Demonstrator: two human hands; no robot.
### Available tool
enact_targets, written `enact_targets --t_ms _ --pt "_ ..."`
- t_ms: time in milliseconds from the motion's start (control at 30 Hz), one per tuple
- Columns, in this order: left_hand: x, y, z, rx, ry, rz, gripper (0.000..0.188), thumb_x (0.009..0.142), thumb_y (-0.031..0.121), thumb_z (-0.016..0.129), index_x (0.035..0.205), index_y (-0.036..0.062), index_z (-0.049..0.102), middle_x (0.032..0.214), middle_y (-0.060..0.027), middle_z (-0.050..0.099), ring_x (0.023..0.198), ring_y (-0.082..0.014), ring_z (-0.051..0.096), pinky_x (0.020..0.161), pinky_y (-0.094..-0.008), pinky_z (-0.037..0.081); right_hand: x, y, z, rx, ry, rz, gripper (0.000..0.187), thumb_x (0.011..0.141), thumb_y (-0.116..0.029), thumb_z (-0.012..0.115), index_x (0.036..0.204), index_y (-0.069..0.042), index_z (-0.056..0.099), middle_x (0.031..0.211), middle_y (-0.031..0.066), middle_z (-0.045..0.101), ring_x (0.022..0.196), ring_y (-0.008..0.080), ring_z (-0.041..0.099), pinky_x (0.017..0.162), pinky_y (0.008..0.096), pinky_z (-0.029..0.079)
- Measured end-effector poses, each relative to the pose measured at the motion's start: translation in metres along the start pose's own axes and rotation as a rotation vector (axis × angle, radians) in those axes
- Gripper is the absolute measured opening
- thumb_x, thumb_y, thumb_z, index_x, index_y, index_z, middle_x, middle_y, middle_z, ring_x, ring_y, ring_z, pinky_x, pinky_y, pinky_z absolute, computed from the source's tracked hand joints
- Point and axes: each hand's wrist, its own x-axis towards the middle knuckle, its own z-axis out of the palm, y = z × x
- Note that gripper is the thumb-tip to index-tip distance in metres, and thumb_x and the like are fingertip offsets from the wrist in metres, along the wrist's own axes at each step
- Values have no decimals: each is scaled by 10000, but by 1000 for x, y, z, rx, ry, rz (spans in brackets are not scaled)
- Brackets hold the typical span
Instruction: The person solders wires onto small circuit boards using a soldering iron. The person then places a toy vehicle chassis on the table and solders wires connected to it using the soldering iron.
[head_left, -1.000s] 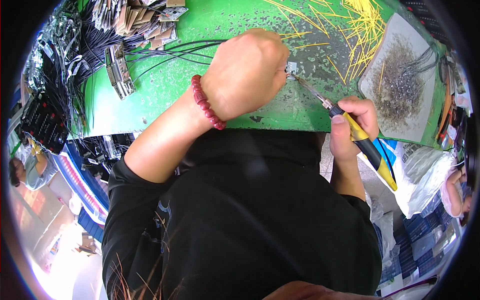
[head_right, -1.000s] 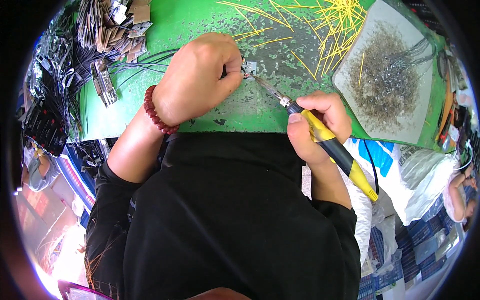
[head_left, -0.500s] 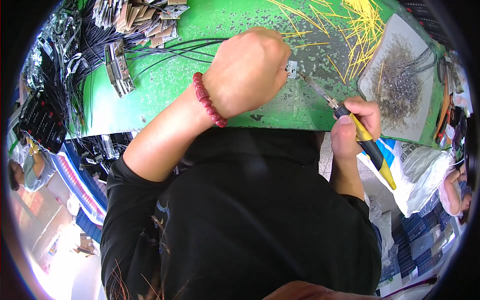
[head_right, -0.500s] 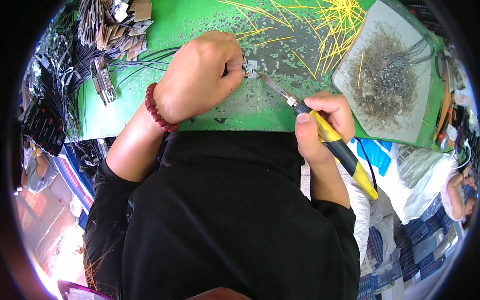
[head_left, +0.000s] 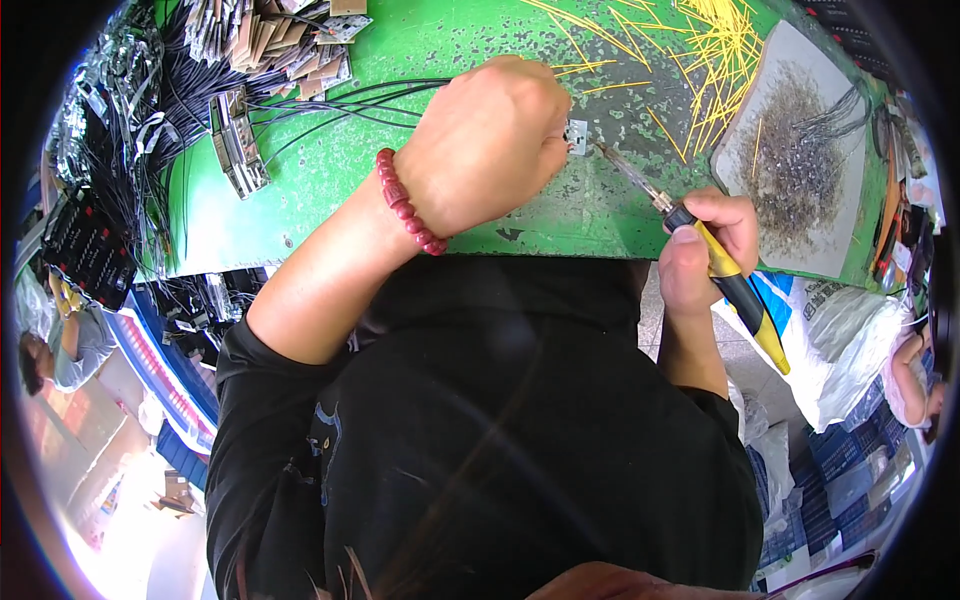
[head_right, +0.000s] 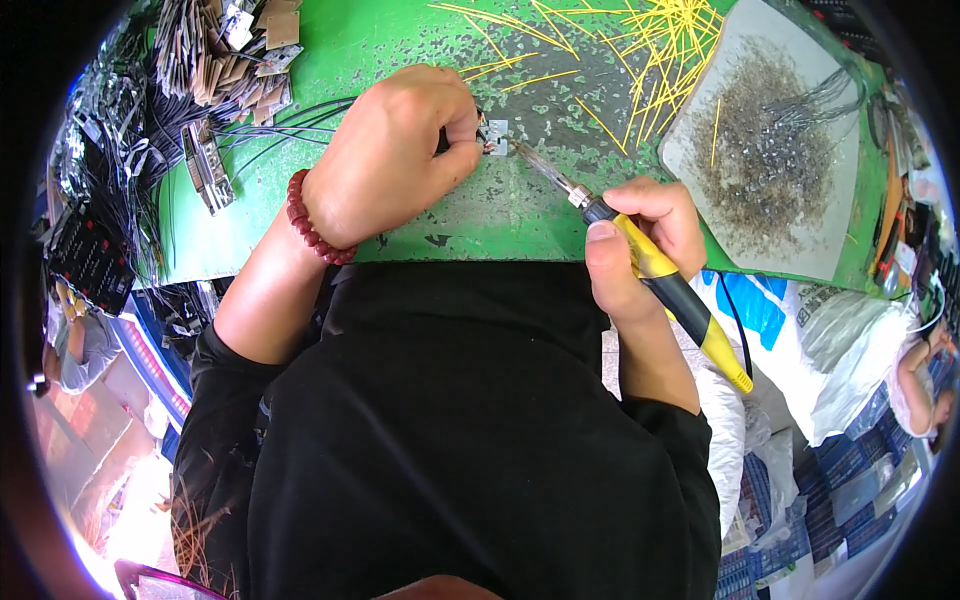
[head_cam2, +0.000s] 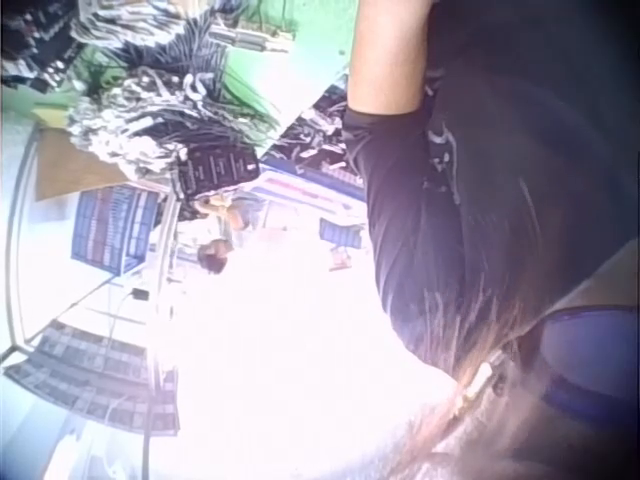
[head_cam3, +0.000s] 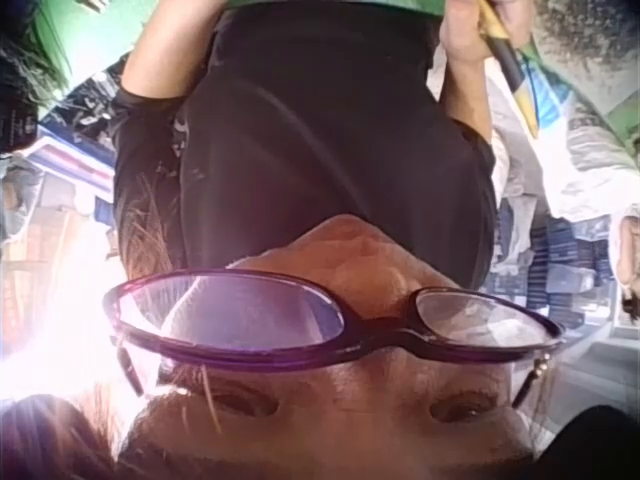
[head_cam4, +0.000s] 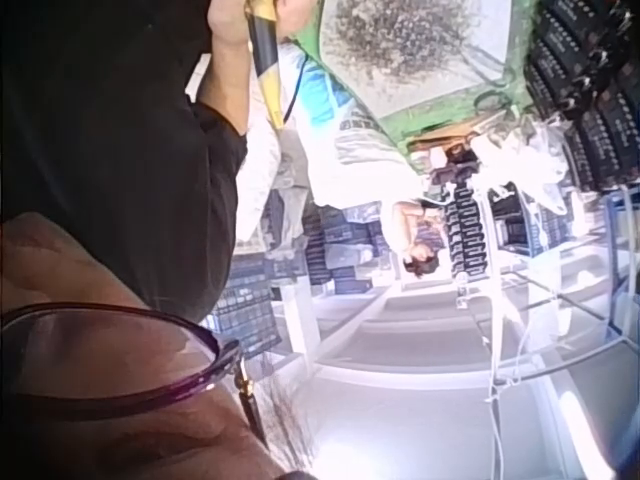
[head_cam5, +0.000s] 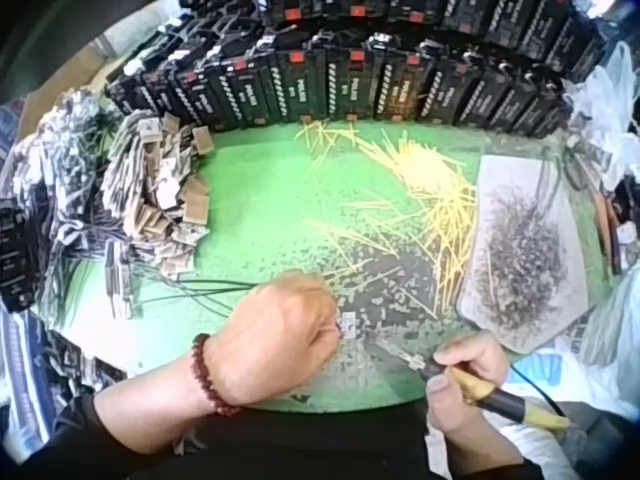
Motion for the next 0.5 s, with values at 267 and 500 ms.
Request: enact_targets --t_ms 267,500 --pt "-1 -3 -5 -30 -40 50 75 723 16 635 717 -12 566 753 -134 597 762 -331 588 693 -398 485 1 0 1 14 -7 11 210 810 -112 672 925 -6 532 714 -1 470 612 54 368 549 218 269" --pt "10 9 -12 135 -156 -17 114 767 79 591 716 -18 559 756 -169 574 791 -379 581 685 -448 467 2 -1 0 0 -15 34 248 815 -164 704 914 -4 542 714 1 482 600 52 372 543 217 274"
